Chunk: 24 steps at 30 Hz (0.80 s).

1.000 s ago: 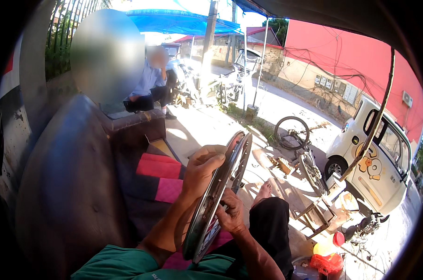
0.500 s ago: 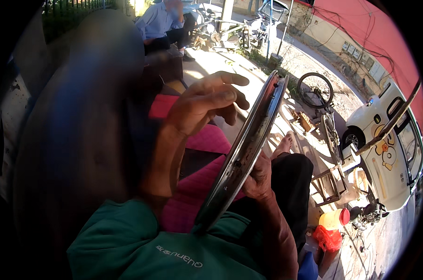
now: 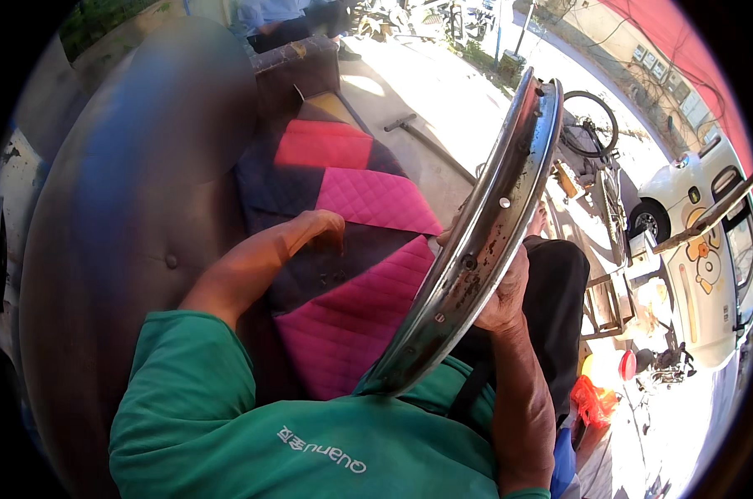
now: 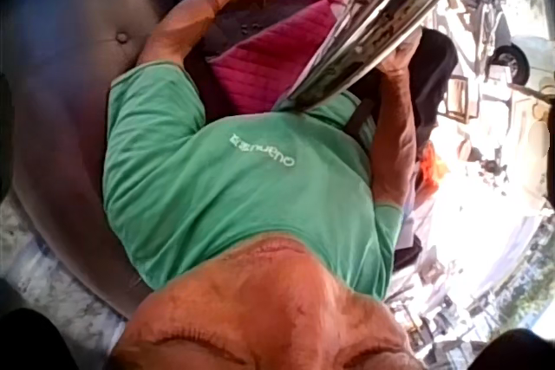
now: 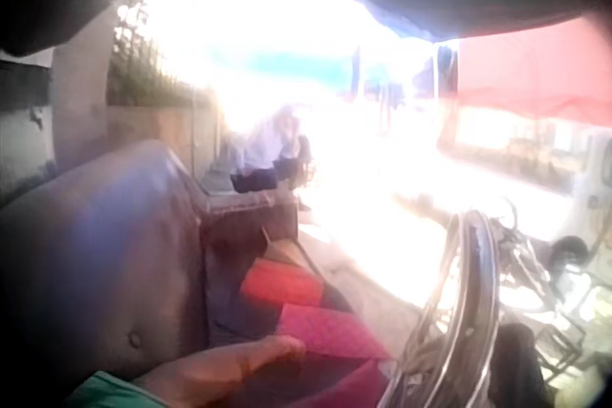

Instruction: The person sits on a couch and works on a bicycle wheel resting on their lap. They use a small tool to adjust the spokes and nipples, rotating the wheel to access different sections. The person occasionally spins the wheel to check its alignment.

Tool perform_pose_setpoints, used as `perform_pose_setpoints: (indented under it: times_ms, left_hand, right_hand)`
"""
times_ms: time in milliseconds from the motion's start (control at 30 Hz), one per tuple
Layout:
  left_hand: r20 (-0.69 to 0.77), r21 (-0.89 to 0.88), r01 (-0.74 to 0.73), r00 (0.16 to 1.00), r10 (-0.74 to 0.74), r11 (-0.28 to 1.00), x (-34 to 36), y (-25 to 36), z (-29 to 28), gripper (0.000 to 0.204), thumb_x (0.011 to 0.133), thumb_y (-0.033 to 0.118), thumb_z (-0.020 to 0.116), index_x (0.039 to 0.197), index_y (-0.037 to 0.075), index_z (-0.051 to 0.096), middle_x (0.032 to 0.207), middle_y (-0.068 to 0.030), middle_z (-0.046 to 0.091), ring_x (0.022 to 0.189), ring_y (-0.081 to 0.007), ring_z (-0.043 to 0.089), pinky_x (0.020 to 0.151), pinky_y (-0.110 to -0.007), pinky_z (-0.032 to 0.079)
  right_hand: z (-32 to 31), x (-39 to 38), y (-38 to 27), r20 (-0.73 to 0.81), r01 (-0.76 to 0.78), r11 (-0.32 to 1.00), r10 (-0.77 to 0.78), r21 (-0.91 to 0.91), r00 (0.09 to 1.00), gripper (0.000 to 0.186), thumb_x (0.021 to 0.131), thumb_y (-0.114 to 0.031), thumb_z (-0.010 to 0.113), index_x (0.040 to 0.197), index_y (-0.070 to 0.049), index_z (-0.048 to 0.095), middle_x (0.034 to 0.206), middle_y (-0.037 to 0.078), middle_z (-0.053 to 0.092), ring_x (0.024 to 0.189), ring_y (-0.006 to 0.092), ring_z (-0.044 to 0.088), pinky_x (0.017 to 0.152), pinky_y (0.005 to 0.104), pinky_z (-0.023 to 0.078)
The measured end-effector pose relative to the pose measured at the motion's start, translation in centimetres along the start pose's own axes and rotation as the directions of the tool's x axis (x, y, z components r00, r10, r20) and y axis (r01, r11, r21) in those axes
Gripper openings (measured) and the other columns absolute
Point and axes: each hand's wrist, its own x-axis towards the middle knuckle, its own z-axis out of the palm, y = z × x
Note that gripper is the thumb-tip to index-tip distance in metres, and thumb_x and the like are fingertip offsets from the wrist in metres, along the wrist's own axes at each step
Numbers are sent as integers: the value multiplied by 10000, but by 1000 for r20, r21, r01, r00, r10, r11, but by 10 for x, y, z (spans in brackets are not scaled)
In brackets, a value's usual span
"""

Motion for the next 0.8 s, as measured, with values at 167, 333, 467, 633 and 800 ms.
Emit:
perform_pose_setpoints:
  times_ms: [167, 333, 467, 633, 800]
  left_hand:
    - [368, 285, -49, 928, -62, 957, 19, -4, 48, 527, 885, 465, 677, 1277, 117, 622, 1326, -79, 637, 1185, -197, 616, 990, -437, 478]
    - [138, 387, -45, 990, -10, 921, 11, -1, 57, 351, 872, 408, 694, 1119, 161, 726, 1160, -60, 719, 1071, -180, 670, 919, -393, 514]
    - [73, 521, -185, 982, 172, 833, 21, -7, 60, 237, 852, 340, 729, 970, 140, 776, 999, -55, 762, 954, -200, 717, 830, -361, 552]
    - [81, 419, -260, 965, 250, 870, 29, -7, 56, 207, 847, 237, 717, 1016, 126, 764, 1018, -79, 759, 898, -205, 729, 799, -372, 566]
    - [-176, -200, 50, 981, -86, 979, -38, 26, 65, 300, 820, 266, 754, 1040, 63, 753, 1030, -116, 753, 893, -266, 742, 815, -378, 589]
  right_hand:
    - [6, 2, -18, -77, -92, 993, 86, -79, 993, 189, 844, -106, 689, 1001, 0, 693, 961, 70, 657, 855, 171, 629, 740, 300, 520]
    - [3, 1, -11, -54, 27, 985, -37, -172, 998, 154, 869, -62, 628, 986, 14, 692, 1009, 90, 606, 826, 141, 564, 687, 268, 464]
    - [1, -1, -10, -60, -19, 991, 11, -135, 998, 194, 831, -75, 677, 996, 26, 691, 1023, 100, 623, 793, 128, 560, 671, 246, 437]
    - [-3, -6, 2, -9, 37, 981, -39, -191, 999, 369, 781, -203, 749, 1060, 26, 673, 1031, 141, 655, 922, 213, 609, 788, 336, 489]
    - [-5, -12, 10, 2, 23, 997, -23, -74, 1000, 472, 739, -244, 793, 1099, 24, 647, 1052, 143, 662, 999, 246, 602, 861, 377, 489]
